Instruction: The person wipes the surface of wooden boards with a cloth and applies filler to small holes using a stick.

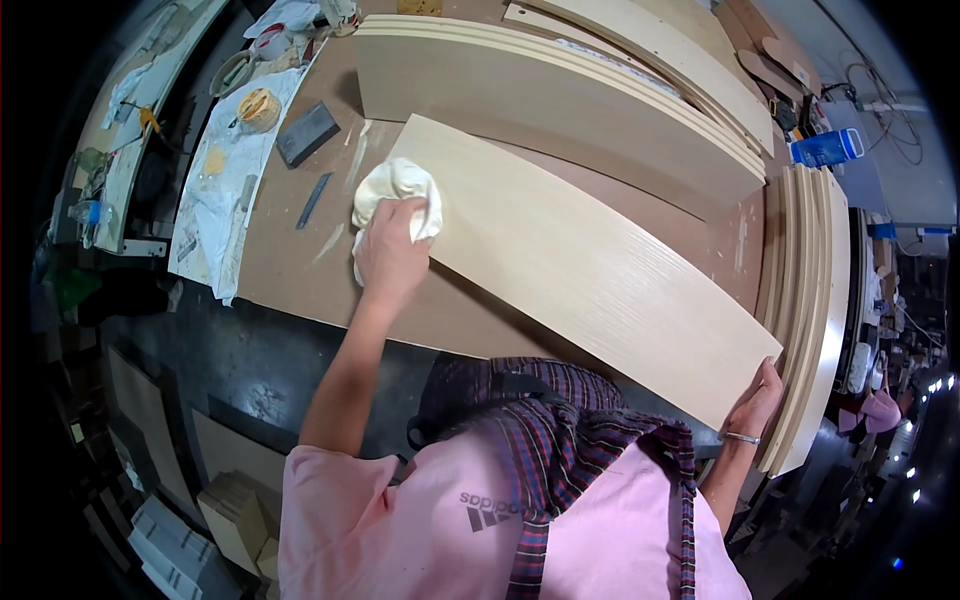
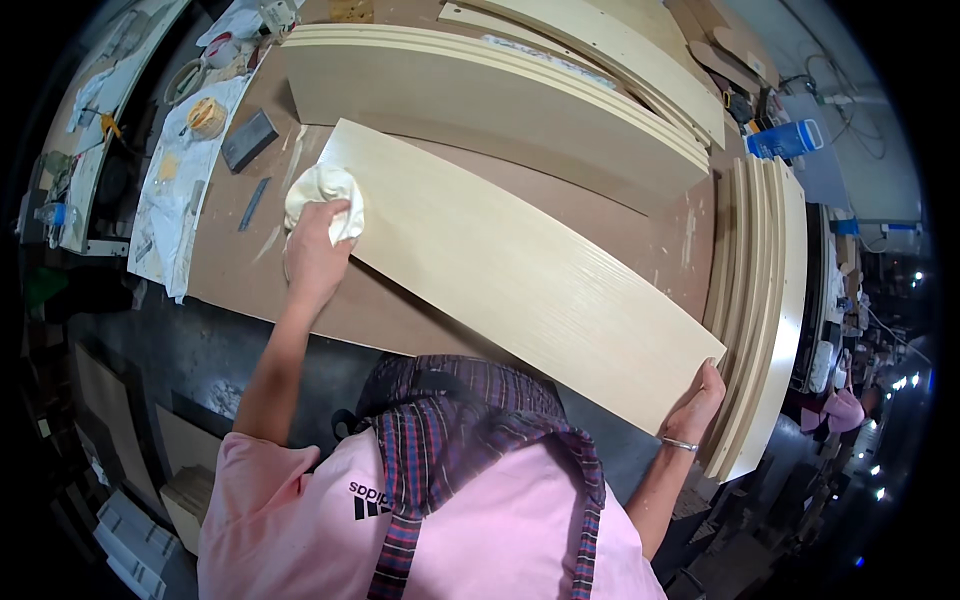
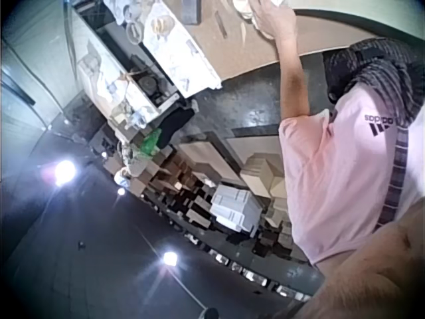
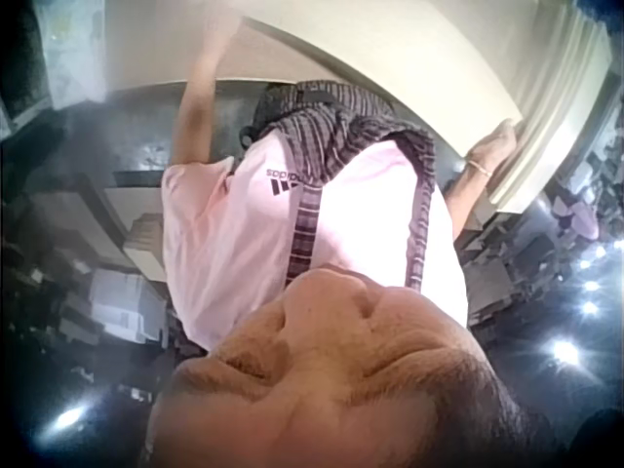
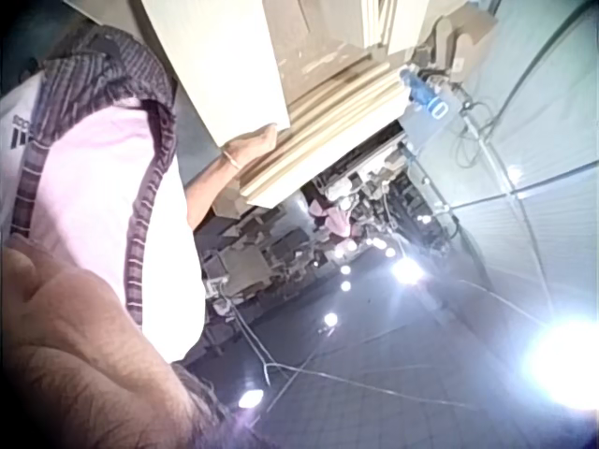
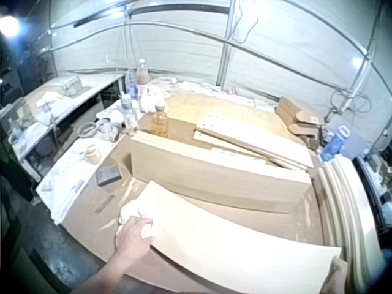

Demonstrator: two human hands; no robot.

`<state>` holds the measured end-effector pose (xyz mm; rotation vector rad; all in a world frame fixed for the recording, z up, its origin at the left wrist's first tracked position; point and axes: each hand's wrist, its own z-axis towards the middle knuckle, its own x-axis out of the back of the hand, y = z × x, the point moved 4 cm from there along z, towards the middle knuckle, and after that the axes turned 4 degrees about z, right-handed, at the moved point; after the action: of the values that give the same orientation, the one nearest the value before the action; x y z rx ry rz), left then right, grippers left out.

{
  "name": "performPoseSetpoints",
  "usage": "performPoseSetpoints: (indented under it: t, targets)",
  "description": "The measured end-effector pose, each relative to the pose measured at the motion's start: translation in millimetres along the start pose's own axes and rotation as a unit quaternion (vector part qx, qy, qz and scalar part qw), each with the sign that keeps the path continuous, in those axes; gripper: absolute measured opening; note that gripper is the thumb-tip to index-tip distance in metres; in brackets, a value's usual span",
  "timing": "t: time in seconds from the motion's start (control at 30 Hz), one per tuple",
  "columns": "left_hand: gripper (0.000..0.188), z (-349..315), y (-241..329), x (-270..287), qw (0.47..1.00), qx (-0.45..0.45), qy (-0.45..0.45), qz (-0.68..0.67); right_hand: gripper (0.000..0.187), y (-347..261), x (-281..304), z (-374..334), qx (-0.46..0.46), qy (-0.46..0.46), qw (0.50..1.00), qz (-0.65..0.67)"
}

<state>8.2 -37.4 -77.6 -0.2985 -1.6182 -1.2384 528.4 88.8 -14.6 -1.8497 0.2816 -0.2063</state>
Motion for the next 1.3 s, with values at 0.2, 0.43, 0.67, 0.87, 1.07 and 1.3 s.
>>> performPoseSetpoints:
  t: [0.2, 0.43, 0.67, 0.87, 1.07, 1.3]
  targets:
    - [0.058, -4.1, 26.9, -13.9, 0.997, -0.031, -0.047, -0.044, 0.035, 4.9, 7.9, 2.4, -0.008, 0.008, 1.0, 0.012]
    - [0.051, 8.9, 25.9, -12.9, 0.998, -0.004, -0.05, -0.034, 0.032, 6.2, 10.5, 6.4, 0.003, 0.004, 1.0, 0.019]
    - [0.053, 13.0, 22.1, -15.5, 0.998, -0.013, -0.067, -0.017, 0.034, 8.7, 13.5, 9.1, -0.001, 0.005, 1.0, 0.004]
    - [0.068, -1.1, 7.7, -12.0, 0.987, -0.097, -0.108, -0.066, 0.035, 7.6, 6.6, 5.4, -0.017, 0.007, 1.0, 0.009]
    - [0.07, -7.0, 14.4, -7.5, 0.993, -0.086, -0.076, -0.025, 0.034, 8.5, 8.6, 11.6, -0.023, 0.004, 1.0, -0.001]
    - [0.051, -6.7, 23.0, -11.9, 0.996, -0.073, -0.011, -0.043, 0.032, 11.4, 10.7, 15.2, -0.015, 0.004, 1.0, 0.01]
